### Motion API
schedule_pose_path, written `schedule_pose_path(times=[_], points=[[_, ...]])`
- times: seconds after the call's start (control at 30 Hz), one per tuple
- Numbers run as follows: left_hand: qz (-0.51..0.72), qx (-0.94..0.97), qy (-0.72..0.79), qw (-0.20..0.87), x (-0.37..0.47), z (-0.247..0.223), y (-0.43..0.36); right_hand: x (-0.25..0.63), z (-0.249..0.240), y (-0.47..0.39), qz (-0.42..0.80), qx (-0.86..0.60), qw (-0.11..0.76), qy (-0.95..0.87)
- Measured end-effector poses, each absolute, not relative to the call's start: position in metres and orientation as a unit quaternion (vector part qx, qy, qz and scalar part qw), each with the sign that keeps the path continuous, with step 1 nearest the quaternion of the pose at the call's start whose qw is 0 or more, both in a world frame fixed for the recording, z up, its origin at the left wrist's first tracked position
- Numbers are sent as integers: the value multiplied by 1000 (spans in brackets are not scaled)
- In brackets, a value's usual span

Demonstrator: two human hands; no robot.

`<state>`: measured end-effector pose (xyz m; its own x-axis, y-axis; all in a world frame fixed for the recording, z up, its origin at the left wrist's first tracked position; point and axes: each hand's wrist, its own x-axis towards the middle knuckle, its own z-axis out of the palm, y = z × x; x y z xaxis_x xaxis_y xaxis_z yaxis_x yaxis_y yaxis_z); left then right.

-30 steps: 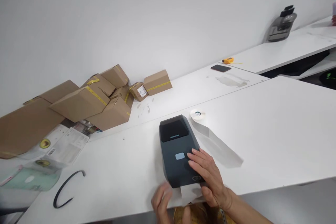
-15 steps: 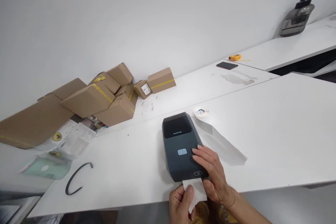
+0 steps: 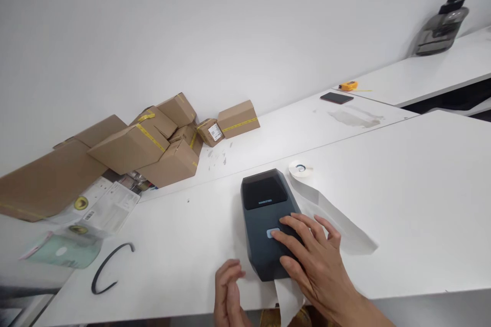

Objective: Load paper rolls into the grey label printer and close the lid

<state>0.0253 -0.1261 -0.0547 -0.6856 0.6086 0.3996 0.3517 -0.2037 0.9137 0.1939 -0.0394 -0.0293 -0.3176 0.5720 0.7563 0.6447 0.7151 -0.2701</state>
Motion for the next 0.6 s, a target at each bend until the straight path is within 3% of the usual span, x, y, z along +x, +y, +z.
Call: schedule_pose_path(times=[0.1, 0.37, 0.5, 0.6], points=[[669, 392, 617, 132, 34, -55, -115, 195, -30, -35, -29, -367, 456, -810], [671, 421, 566, 227, 53, -61, -112, 206, -63, -55, 160, -387, 511, -750], [695, 383, 551, 257, 36, -28, -97, 200, -33, -41, 176, -370, 530, -743], [728, 358, 528, 251, 18, 6, -65, 192, 12, -5, 107, -307, 555, -766]])
